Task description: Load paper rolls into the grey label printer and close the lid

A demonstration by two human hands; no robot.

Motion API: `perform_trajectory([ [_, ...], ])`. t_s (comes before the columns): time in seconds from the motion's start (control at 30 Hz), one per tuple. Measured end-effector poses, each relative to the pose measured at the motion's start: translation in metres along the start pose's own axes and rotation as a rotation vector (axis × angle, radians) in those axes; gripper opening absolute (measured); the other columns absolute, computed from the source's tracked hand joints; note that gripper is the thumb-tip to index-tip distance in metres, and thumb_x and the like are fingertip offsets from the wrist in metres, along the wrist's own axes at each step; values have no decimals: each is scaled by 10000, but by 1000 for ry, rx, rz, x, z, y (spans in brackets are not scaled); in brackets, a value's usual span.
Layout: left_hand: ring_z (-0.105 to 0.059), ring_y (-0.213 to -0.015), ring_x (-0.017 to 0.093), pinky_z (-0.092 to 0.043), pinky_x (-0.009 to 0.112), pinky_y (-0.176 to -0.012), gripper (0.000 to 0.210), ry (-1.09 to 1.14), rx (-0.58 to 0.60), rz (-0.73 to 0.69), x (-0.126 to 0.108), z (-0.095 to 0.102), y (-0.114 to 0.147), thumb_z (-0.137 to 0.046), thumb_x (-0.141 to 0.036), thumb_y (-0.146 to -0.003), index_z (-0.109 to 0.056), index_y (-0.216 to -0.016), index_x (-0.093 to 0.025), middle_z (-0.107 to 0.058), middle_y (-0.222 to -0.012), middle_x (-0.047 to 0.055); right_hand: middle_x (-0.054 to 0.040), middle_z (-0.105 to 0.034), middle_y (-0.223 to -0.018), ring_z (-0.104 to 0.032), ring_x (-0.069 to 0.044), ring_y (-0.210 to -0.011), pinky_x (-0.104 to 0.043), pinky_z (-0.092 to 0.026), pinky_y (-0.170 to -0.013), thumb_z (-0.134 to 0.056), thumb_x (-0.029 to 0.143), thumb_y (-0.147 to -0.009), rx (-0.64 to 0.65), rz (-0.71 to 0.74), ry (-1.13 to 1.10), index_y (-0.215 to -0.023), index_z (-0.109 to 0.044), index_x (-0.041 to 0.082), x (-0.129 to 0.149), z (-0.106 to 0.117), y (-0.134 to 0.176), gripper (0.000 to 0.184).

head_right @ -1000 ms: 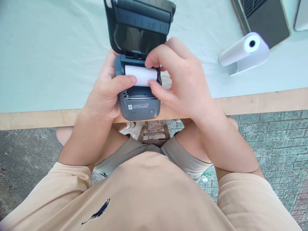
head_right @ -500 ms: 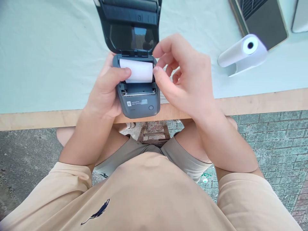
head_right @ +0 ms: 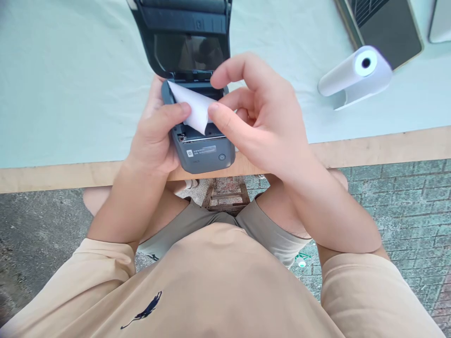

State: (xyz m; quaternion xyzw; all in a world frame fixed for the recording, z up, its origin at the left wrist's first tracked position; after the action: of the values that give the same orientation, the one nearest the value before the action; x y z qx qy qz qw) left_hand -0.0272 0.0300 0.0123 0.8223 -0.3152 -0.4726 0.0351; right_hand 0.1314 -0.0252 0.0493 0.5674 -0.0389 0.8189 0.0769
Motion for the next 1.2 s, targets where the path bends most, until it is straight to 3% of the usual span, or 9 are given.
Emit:
perform_trajectory([
  [0.1,-680,-1188,231,-561,346,-1051,265,-1,13,-65,3,0,-2,-715,-157,-891,-651,-1101,-307,-717,-1209,-15,38,-712,-775,-691,-159,-682,-298,-455,-545,-751,405,-928,-13,-51,-2,-1007,-626,260,3,0,2,207],
  [0.27,-691,-1166,213,-544,333,-1027,284,37,12,-63,3,-1,-3,-728,-158,-889,-636,-1118,-298,-704,-1169,-28,31,-679,-738,-774,-210,-823,-282,-434,-509,-714,274,-914,-110,-41,104,-1016,-654,259,7,3,10,119],
  [0.43,-654,-1122,202,-524,316,-986,259,65,-35,-7,0,-4,-2,-708,-106,-878,-613,-1016,-303,-689,-1092,-30,50,-741,-868,-701,-127,-729,-237,-438,-460,-678,256,-915,103,-38,-40,-1177,-709,275,7,-6,14,264],
  [0.53,-652,-1222,220,-513,341,-1072,177,111,-24,-37,2,-5,-2,-679,-160,-921,-611,-1012,-295,-707,-1087,-22,64,-697,-755,-527,-66,-560,-229,-363,-446,-688,226,-917,105,-51,-101,-969,-785,270,8,-8,10,119],
  [0.63,-652,-1362,242,-539,402,-1140,87,169,23,-100,6,-2,-6,-591,-205,-992,-600,-1039,-277,-720,-1110,-19,70,-488,-474,-335,-57,-418,-258,-301,-441,-685,231,-941,16,-91,-213,-717,-767,239,7,-5,5,239],
  [0.8,-705,-1301,303,-640,433,-964,223,136,110,-127,14,7,-18,-727,-428,-902,-621,-1078,-340,-743,-1190,-16,59,-403,-431,-301,-55,-402,-268,-210,-433,-770,213,-832,-37,-258,-383,-543,-568,213,5,1,0,353],
  [0.9,-742,-1189,301,-642,439,-897,348,64,73,-139,18,14,-22,-793,-452,-829,-595,-1105,-372,-744,-1204,-42,62,-406,-488,-307,-39,-449,-244,-203,-448,-801,153,-782,39,-294,-311,-562,-503,199,4,2,1,374],
  [1.07,-729,-1108,217,-613,401,-982,468,55,93,-170,19,20,-24,-823,-201,-740,-554,-1099,-336,-716,-1087,-71,52,-425,-581,-304,-52,-552,-255,-224,-511,-826,183,-799,145,-168,74,-635,-423,199,0,1,5,436],
  [1.2,-724,-1087,226,-618,408,-971,519,58,118,-173,18,20,-25,-832,-165,-692,-543,-1092,-326,-720,-1080,-56,49,-412,-631,-401,-96,-597,-262,-309,-549,-794,370,-871,4,-161,40,-794,-392,238,-13,-2,3,430],
])
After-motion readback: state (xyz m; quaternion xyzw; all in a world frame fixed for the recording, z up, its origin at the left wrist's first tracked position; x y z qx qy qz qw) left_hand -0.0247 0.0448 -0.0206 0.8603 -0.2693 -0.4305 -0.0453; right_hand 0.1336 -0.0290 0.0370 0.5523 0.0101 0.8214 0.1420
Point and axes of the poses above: each hand's wrist, its own y-axis away from the middle knuckle, its own z-axis out of the back of the hand, x = y × z, the point moved 2 cm from there along -y, towards the middle knuckle
